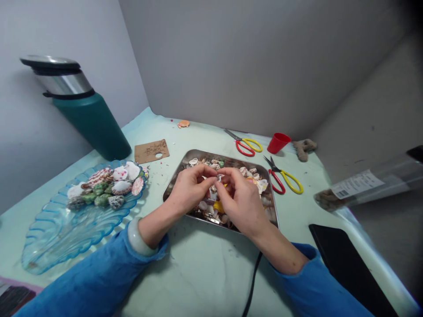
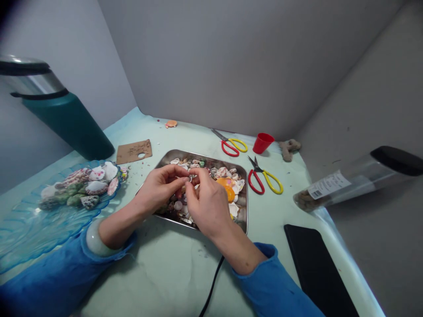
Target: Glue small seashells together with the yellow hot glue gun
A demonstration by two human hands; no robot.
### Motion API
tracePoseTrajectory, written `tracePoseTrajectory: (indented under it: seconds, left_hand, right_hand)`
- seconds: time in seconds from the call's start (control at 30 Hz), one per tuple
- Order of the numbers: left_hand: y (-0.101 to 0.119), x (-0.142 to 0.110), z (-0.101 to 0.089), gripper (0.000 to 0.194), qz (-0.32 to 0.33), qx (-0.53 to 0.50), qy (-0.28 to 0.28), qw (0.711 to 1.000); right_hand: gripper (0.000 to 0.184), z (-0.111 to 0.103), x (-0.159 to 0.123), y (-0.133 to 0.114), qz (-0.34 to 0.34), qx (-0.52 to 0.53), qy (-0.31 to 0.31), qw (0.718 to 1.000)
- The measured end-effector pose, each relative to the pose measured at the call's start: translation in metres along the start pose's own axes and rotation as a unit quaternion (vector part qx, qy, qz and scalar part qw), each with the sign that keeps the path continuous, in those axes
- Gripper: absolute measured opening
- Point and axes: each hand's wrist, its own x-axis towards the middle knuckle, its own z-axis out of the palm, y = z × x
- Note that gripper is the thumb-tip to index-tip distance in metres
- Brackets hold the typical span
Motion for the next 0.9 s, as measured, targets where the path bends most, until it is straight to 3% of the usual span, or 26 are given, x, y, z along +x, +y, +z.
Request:
tracePoseTrajectory:
  seconds: [0.23, 0.9]
  left_hand:
    - [-0.0019, 0.0004, -0.0017, 0.023, 0.008, 0.015, -0.014, 1.000]
    - [0.0008, -0.0010, -0.0015, 0.018, 0.010, 0.024, -0.004, 1.000]
  right_hand:
    - [0.020, 0.0000, -0.0002, 0.0004, 0.000, -0.005, 0.004, 1.000]
    - [0.018, -0.0003, 0.0008, -0.0018, 0.001, -0.003, 0.005, 1.000]
